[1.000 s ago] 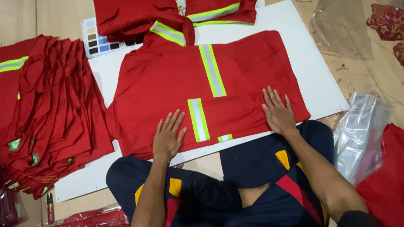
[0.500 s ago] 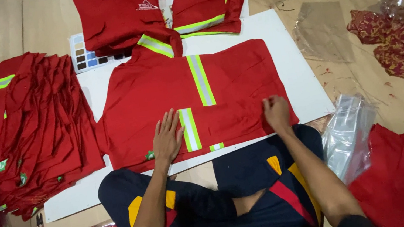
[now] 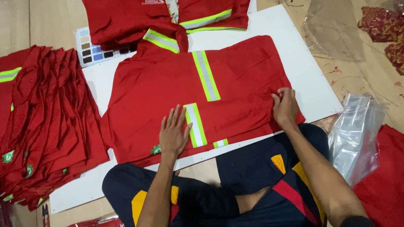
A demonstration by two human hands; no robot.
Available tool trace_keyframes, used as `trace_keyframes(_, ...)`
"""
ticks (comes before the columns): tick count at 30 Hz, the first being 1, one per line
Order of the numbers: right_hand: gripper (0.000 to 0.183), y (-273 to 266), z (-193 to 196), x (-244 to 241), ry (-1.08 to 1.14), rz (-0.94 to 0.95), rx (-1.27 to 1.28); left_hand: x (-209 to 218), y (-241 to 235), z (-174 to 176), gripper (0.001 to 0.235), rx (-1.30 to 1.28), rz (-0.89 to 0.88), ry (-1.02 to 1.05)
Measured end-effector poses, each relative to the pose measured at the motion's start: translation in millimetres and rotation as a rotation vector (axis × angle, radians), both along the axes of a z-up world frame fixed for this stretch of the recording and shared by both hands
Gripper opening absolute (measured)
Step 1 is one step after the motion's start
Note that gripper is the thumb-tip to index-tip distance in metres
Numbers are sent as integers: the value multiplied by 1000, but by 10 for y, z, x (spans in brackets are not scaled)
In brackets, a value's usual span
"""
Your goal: The person sits on the floor and folds a red long-sleeved shirt with reflective stripes. They smooth the fabric, fold the sleeves inward, and fold the shirt into a compact rectangle.
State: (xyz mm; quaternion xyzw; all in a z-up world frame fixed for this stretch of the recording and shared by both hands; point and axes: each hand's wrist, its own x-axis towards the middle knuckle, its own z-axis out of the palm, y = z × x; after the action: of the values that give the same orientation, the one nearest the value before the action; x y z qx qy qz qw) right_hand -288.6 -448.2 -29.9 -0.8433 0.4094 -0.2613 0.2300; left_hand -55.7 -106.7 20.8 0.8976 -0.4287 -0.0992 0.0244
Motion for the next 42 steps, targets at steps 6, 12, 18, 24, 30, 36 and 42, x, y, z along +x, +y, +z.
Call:
trace_keyframes(6,17,-12,-252,-35,126,-107,-21,-46,-24,-18,64,8,-4,14)
trace_keyframes(12,37,582,498,76,44,186,-297,-33,-14,-179,64,-9,3,3)
trace_keyframes(18,67,663,447,-22,548,347,39,-32,14,-29,64,-65,13,128)
trace_keyframes(24,66,616,539,29,470,355,81,294,53,-158,69,-229,25,409)
trace_keyframes(30,55,541,451,-139,300,166,-8,775,817,-177,50,-260,430,-86)
trace_keyframes(36,61,493,150,-186,507,167,-42,883,1448,-165,56,-88,418,541)
trace_keyframes(42,65,526,88,-216,612,55,-76,1240,1747,-499,62,114,333,366)
